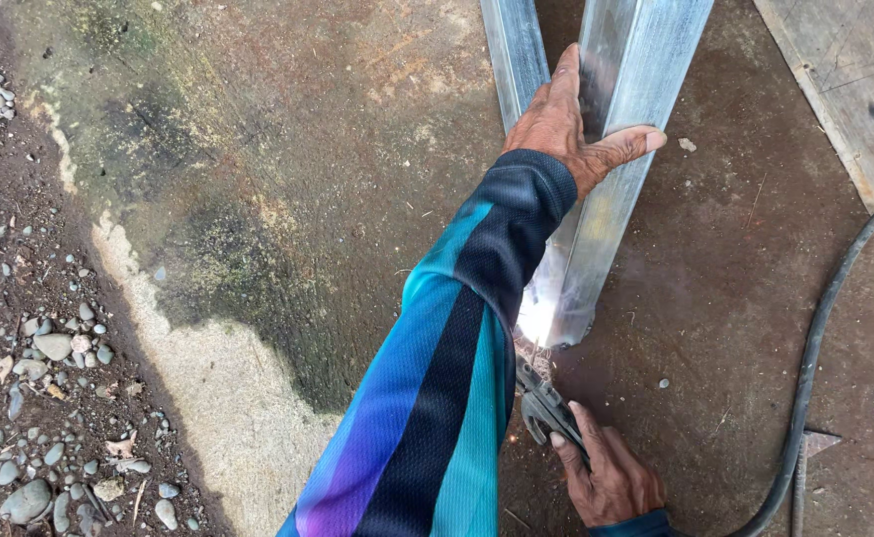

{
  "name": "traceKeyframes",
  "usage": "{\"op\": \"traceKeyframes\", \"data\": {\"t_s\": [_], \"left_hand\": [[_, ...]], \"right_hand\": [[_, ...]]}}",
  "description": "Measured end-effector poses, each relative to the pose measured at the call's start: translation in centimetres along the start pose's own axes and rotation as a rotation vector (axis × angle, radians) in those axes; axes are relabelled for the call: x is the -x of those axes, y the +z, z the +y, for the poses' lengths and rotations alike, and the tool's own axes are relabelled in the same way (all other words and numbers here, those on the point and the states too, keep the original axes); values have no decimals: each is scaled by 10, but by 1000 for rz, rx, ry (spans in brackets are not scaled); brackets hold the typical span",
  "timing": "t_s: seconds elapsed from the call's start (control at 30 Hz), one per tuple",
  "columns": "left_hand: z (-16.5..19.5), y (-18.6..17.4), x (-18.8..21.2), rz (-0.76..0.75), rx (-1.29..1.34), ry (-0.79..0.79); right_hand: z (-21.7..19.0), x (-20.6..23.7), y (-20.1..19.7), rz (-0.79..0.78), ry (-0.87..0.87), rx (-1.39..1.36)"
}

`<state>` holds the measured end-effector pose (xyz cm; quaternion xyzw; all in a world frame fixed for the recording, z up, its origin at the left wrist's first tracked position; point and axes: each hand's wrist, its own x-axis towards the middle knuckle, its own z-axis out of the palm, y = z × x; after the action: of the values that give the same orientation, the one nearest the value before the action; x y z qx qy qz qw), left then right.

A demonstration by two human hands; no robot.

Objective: The person welds the joints of a metal frame resting on the ground, holding the frame steady with one hand while striking an arc with a welding electrode holder in the other. They move between several leg joints, welding each connection point with visible sparks and smoke.

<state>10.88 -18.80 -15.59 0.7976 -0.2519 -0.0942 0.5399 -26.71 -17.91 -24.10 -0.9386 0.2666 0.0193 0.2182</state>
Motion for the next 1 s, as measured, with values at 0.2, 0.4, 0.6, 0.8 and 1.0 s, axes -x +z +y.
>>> {"op": "traceKeyframes", "data": {"t_s": [0.2, 0.4, 0.6, 0.8, 1.0], "left_hand": [[-3, 5, -1, -13, 2, -7], [-4, 6, -3, -6, 46, 10], [1, 0, -2, -26, -16, -30], [2, -2, 0, -20, -26, -19], [-2, 2, -2, -5, 6, 5]], "right_hand": [[-1, -4, 2, -96, 82, 58], [0, 0, 1, -58, 42, 16], [1, 0, 5, -20, 44, 27], [-1, -2, 3, -24, 34, 41], [-3, 5, -4, 2, -68, 15]]}}
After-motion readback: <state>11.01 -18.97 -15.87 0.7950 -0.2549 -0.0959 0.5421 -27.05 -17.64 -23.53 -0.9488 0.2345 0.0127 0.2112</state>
